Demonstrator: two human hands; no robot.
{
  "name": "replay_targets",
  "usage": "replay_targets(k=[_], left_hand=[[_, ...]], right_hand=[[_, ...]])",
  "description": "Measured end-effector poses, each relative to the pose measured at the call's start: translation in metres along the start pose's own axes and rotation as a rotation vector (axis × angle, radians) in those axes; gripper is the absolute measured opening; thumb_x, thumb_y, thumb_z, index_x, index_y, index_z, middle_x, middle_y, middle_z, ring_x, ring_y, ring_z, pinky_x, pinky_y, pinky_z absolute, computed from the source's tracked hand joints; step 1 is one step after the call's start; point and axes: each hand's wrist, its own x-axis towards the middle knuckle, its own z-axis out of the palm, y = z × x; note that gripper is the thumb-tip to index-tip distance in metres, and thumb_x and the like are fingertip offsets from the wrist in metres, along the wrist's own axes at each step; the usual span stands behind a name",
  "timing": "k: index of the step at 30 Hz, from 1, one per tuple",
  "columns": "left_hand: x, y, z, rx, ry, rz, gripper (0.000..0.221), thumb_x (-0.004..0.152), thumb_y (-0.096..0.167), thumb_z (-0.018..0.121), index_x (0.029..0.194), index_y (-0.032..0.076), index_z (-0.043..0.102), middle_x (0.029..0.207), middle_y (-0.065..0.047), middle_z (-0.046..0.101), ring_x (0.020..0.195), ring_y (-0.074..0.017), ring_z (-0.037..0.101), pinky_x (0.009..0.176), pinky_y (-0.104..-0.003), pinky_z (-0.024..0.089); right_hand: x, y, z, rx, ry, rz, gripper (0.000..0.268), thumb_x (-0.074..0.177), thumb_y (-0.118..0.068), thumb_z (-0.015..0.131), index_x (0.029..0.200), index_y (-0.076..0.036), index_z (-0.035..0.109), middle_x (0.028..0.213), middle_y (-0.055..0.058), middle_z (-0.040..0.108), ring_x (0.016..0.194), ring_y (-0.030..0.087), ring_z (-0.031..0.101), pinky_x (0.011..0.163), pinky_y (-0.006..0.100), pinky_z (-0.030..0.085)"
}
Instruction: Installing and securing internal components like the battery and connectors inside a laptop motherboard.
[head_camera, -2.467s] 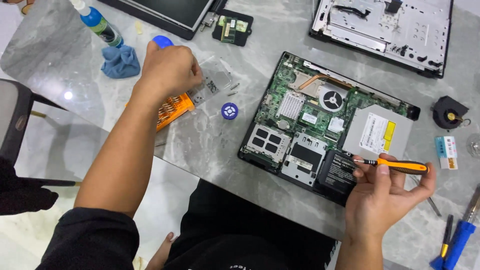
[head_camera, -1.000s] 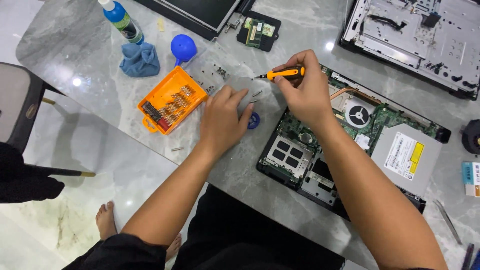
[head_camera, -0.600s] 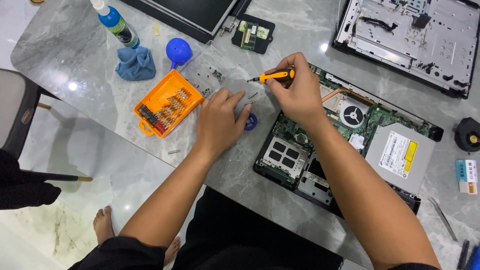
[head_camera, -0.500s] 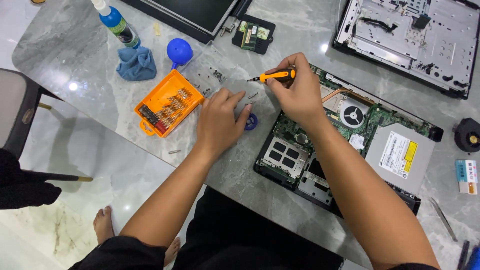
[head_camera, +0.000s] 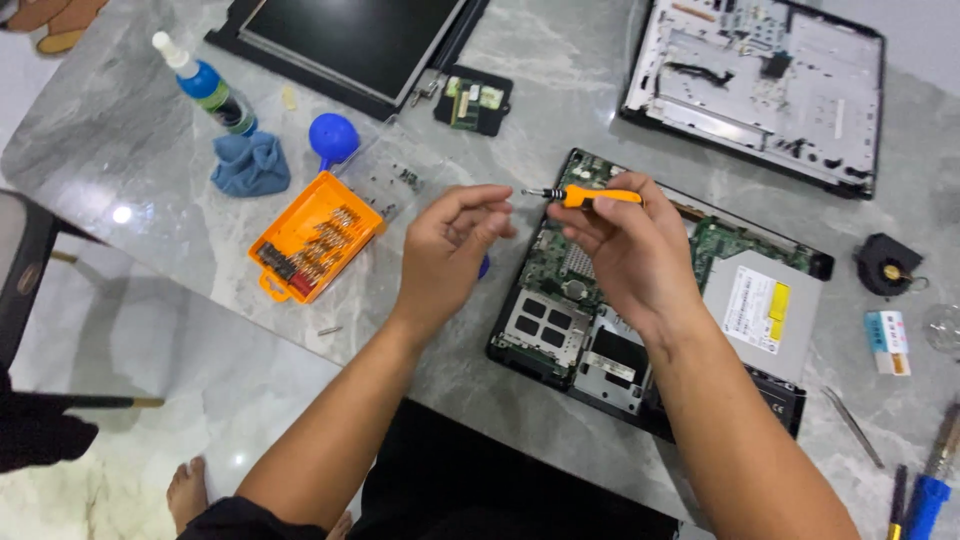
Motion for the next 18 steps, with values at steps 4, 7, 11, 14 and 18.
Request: replay_targets(k=[4,7,11,14,18], left_hand=[[-0.004,0.005,0.025,-0.252,-0.062,-0.187,0.022,0.091,0.010,0.064,0.113,0.003,0.064,0.095,-0.012,0.070,0.081,-0.0146,0.070,0.072,-0.023,0.055],[-0.006,0.010,0.038,-0.275,-0.111,-0.216,0.021,0.091,0.011,0.064,0.111,0.003,0.065,0.096,-0.014,0.072,0.082,-0.0153,0.071,0.073,-0.022,0.055],[-0.006,0.017,0.048,-0.253,-0.122,-0.180,0.020,0.090,0.010,0.066,0.109,0.002,0.065,0.093,-0.014,0.072,0.080,-0.0156,0.071,0.071,-0.023,0.056],[-0.005,0.019,0.054,-0.213,-0.140,-0.166,0.017,0.091,0.009,0.064,0.105,0.000,0.066,0.092,-0.017,0.073,0.078,-0.0174,0.071,0.070,-0.024,0.056],[-0.005,0.020,0.056,-0.203,-0.153,-0.170,0.015,0.092,0.010,0.063,0.103,0.000,0.066,0.091,-0.016,0.073,0.078,-0.0170,0.072,0.070,-0.022,0.056]], right_hand=[[-0.015,-0.007,-0.015,0.075,0.038,-0.024,0.030,0.084,-0.011,0.063,0.107,-0.007,0.044,0.107,0.021,0.058,0.091,0.029,0.070,0.082,0.034,0.056],[-0.023,-0.013,-0.021,0.084,0.052,-0.047,0.030,0.084,-0.011,0.063,0.107,-0.007,0.045,0.107,0.021,0.059,0.089,0.029,0.071,0.081,0.033,0.057],[-0.028,-0.014,-0.032,0.080,0.074,-0.052,0.033,0.083,-0.014,0.065,0.109,-0.008,0.045,0.109,0.023,0.057,0.088,0.029,0.071,0.082,0.034,0.057],[-0.031,-0.018,-0.035,0.053,0.094,-0.043,0.035,0.083,-0.015,0.065,0.110,-0.008,0.045,0.110,0.024,0.056,0.088,0.030,0.071,0.083,0.035,0.056],[-0.036,-0.020,-0.035,0.050,0.088,-0.050,0.034,0.084,-0.015,0.064,0.110,-0.009,0.043,0.109,0.023,0.056,0.088,0.028,0.071,0.082,0.032,0.056]])
